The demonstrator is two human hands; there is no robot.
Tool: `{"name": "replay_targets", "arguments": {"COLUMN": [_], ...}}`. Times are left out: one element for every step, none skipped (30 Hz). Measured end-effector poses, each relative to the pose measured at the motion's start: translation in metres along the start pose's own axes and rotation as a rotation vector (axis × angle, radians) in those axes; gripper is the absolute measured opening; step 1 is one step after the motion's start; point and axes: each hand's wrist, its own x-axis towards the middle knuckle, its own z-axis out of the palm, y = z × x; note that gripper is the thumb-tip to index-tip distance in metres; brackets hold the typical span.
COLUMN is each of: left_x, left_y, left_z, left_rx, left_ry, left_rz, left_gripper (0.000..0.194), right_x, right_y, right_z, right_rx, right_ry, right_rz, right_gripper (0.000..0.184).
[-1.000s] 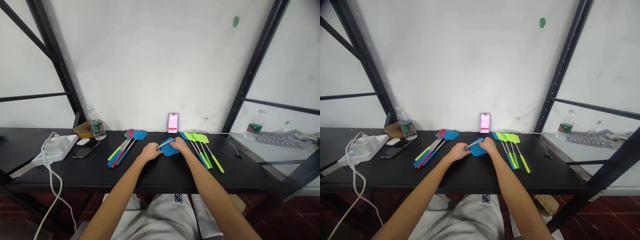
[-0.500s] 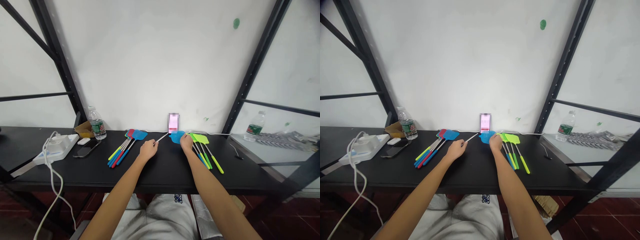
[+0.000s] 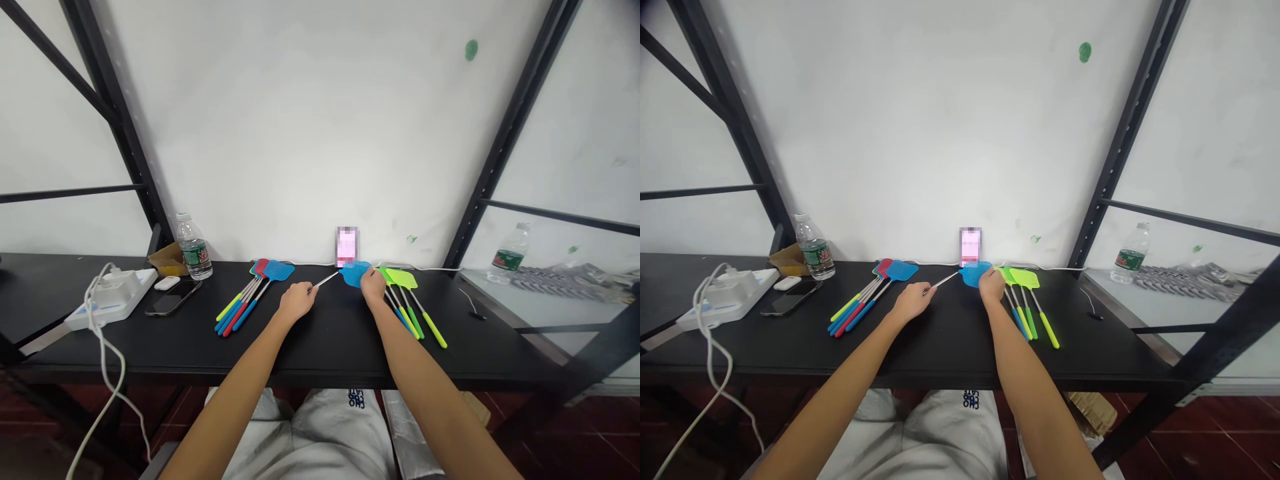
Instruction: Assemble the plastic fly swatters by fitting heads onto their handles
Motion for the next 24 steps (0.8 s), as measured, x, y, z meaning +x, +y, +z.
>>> {"name": "replay_targets", "arguments": {"left_x": [-0.0003, -0.0005, -0.0007, -0.0008, -0.0009, -0.0008, -0.0008, -0.0006, -0.0003, -0.0001, 0.0002, 0.0005, 0.0008, 0.0011, 0.0013, 0.0015, 0.0017, 0.0019, 0.002, 0.0021, 0.0021, 0.0021, 0.002, 0.0019], "left_y": [0.0004, 0.0008, 0.0011, 0.0015, 0.0017, 0.0017, 0.0016, 0.0014, 0.001, 0.0005, 0.0, -0.0004, -0.0007, -0.001, -0.0012, -0.0013, -0.0015, -0.0017, -0.002, -0.0023, -0.0026, -0.0029, -0.0031, -0.0032], "left_z": [-0.0004, -0.0007, -0.001, -0.0013, -0.0015, -0.0015, -0.0014, -0.0011, -0.0008, -0.0003, 0.0002, 0.0007, 0.0011, 0.0014, 0.0016, 0.0017, 0.0018, 0.0019, 0.0019, 0.0019, 0.0019, 0.0019, 0.0017, 0.0015], "left_rx": [0.0, 0.0, 0.001, 0.001, 0.0, -0.002, -0.003, -0.004, -0.003, -0.002, 0.0, 0.002, 0.004, 0.005, 0.005, 0.006, 0.006, 0.006, 0.005, 0.003, 0.0, -0.002, -0.003, -0.004], "left_ry": [-0.002, -0.004, -0.003, -0.002, 0.001, 0.004, 0.008, 0.012, 0.015, 0.016, 0.017, 0.019, 0.019, 0.021, 0.025, 0.028, 0.028, 0.027, 0.022, 0.018, 0.013, 0.012, 0.011, 0.011], "left_rz": [0.002, 0.003, 0.002, 0.0, -0.001, -0.001, 0.0, 0.001, 0.003, 0.004, 0.003, 0.003, 0.002, 0.003, 0.005, 0.009, 0.013, 0.016, 0.017, 0.016, 0.015, 0.015, 0.015, 0.017], "left_gripper": [0.039, 0.039, 0.038, 0.038, 0.038, 0.038, 0.038, 0.038, 0.038, 0.038, 0.038, 0.038, 0.038, 0.037, 0.037, 0.038, 0.038, 0.039, 0.039, 0.04, 0.04, 0.041, 0.041, 0.041], "right_x": [-0.0002, -0.0004, -0.0006, -0.0008, -0.0009, -0.001, -0.0009, -0.0008, -0.0006, -0.0005, -0.0005, -0.0005, -0.0006, -0.0007, -0.001, -0.0012, -0.0015, -0.0017, -0.0019, -0.0019, -0.002, -0.0019, -0.0019, -0.0019], "right_y": [-0.0001, -0.0003, -0.0004, -0.0005, -0.0005, -0.0004, -0.0002, 0.0, 0.0001, 0.0002, 0.0002, 0.0001, -0.0001, -0.0004, -0.0008, -0.0012, -0.0016, -0.0019, -0.0021, -0.0022, -0.0023, -0.0023, -0.0022, -0.0021], "right_z": [-0.0001, -0.0002, -0.0004, -0.0005, -0.0006, -0.0005, -0.0004, -0.0002, 0.0, 0.0001, 0.0001, 0.0, -0.0003, -0.0007, -0.0013, -0.0018, -0.0024, -0.0029, -0.0033, -0.0036, -0.0038, -0.0039, -0.0039, -0.0039], "right_rx": [0.001, 0.002, 0.002, 0.003, 0.004, 0.004, 0.003, 0.0, -0.002, -0.005, -0.007, -0.009, -0.01, -0.012, -0.013, -0.014, -0.014, -0.015, -0.015, -0.016, -0.017, -0.019, -0.02, -0.022], "right_ry": [0.0, 0.001, 0.001, 0.002, 0.003, 0.006, 0.011, 0.016, 0.02, 0.021, 0.02, 0.016, 0.011, 0.005, 0.0, -0.004, -0.007, -0.009, -0.011, -0.014, -0.016, -0.019, -0.021, -0.023], "right_rz": [-0.001, 0.001, 0.003, 0.005, 0.006, 0.004, 0.0, -0.004, -0.006, -0.006, -0.005, -0.004, -0.002, 0.0, 0.001, 0.002, 0.003, 0.003, 0.003, 0.002, 0.002, 0.003, 0.005, 0.006], "right_gripper": [0.045, 0.045, 0.045, 0.045, 0.045, 0.045, 0.045, 0.045, 0.045, 0.044, 0.044, 0.044, 0.044, 0.044, 0.044, 0.044, 0.044, 0.045, 0.045, 0.045, 0.045, 0.045, 0.045, 0.045]}}
